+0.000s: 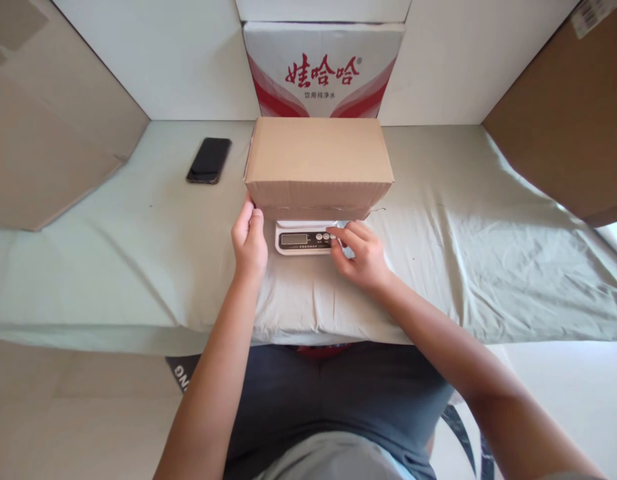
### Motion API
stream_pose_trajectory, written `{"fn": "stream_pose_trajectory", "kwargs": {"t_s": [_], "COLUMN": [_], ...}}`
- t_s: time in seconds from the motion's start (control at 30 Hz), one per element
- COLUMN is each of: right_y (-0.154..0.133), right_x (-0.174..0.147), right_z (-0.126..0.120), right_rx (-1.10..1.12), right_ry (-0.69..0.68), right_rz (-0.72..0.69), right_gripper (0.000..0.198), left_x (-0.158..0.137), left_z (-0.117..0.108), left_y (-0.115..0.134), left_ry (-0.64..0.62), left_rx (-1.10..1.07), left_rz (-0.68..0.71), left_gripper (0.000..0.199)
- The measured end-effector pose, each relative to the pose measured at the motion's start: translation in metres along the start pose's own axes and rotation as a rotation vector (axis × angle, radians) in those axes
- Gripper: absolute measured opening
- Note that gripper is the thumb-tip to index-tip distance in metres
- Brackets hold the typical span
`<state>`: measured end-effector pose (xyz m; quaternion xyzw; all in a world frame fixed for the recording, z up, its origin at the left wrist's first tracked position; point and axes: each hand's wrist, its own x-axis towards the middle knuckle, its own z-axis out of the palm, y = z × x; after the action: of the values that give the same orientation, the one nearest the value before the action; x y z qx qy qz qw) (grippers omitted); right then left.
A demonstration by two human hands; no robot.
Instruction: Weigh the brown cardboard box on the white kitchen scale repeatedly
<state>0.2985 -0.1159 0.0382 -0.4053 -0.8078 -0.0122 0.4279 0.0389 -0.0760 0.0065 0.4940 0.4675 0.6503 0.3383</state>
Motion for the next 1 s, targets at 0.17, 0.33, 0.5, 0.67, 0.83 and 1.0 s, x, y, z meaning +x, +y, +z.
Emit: {"fn": "stream_pose_trajectory", "kwargs": {"t_s": [0.17, 0.33, 0.5, 0.67, 0.83, 1.0], "right_y": [-0.010, -0.015, -0.022, -0.015, 0.005, 0.018], "right_x": [-0.004, 0.000, 0.005, 0.002, -0.002, -0.002], "right_z": [0.001, 0.000, -0.002, -0.002, -0.005, -0.001], "right_rx": [-0.135, -0.158, -0.119, 0.031, 0.237, 0.148], "right_ry": [-0.253, -0.381, -0.394, -0.230, 0.272, 0.405], "right_rz": [0.081, 0.171, 0.292, 0.276, 0.172, 0.394], "right_gripper": [0.039, 0.040, 0.040, 0.034, 0.025, 0.050], "left_x": [0.000, 0.001, 0.001, 0.000, 0.000, 0.000], "left_z": [0.003, 0.005, 0.006, 0.005, 0.003, 0.002], "left_y": [0.006, 0.007, 0.010, 0.009, 0.008, 0.008], "left_ry": [0.056, 0.064, 0.063, 0.043, 0.032, 0.023], "left_rx": [-0.044, -0.089, -0.103, -0.105, -0.066, -0.065], "left_rz": [-0.001, -0.011, -0.028, -0.025, -0.023, -0.021], "left_gripper": [0.075, 0.075, 0.076, 0.079, 0.079, 0.078]}}
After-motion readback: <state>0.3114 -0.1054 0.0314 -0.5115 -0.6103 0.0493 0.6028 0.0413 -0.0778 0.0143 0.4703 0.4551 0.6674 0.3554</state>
